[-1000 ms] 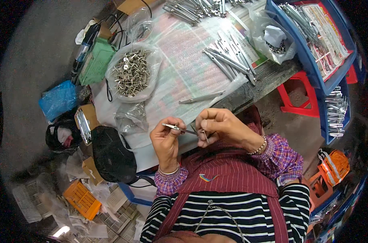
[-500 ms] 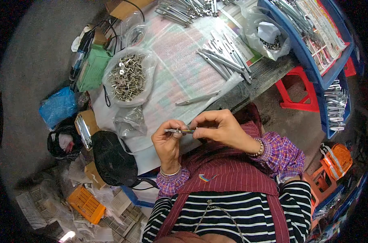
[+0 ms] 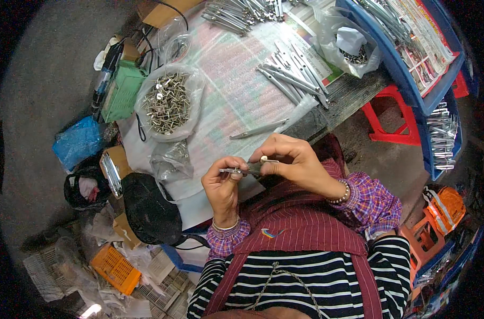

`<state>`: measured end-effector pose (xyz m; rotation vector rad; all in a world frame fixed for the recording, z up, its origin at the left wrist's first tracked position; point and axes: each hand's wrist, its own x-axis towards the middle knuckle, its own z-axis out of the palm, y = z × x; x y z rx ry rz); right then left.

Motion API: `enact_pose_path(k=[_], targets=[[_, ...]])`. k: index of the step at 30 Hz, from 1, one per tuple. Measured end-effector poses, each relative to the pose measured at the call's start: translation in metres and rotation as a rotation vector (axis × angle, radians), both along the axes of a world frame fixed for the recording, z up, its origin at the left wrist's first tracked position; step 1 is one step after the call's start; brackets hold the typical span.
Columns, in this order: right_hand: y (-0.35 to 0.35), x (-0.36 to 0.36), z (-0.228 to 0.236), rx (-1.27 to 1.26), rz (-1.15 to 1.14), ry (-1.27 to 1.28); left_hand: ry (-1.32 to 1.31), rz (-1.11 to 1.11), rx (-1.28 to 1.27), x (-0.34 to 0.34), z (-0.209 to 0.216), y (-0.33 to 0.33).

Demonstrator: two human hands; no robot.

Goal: The person is manually assembling small hardware components by sliding metal pins into brackets.

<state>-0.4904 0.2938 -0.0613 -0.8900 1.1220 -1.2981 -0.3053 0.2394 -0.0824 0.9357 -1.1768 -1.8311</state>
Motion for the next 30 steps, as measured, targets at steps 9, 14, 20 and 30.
enact_pose_path(k=[9,14,20,30], targets=[[0.005,0.006,0.007,-0.103,0.051,0.200,0.045,-0.012,-0.016,-0.001,0.000,-0.001],[0.008,0.007,0.001,-0.160,0.077,0.297,0.015,-0.057,-0.065,-0.002,0.003,-0.002],[0.009,0.008,0.002,-0.206,0.063,0.317,-0.013,-0.079,-0.109,-0.002,0.007,-0.002],[0.016,0.011,0.003,-0.301,0.000,0.417,-0.194,-0.026,-0.334,-0.008,0.017,0.003]])
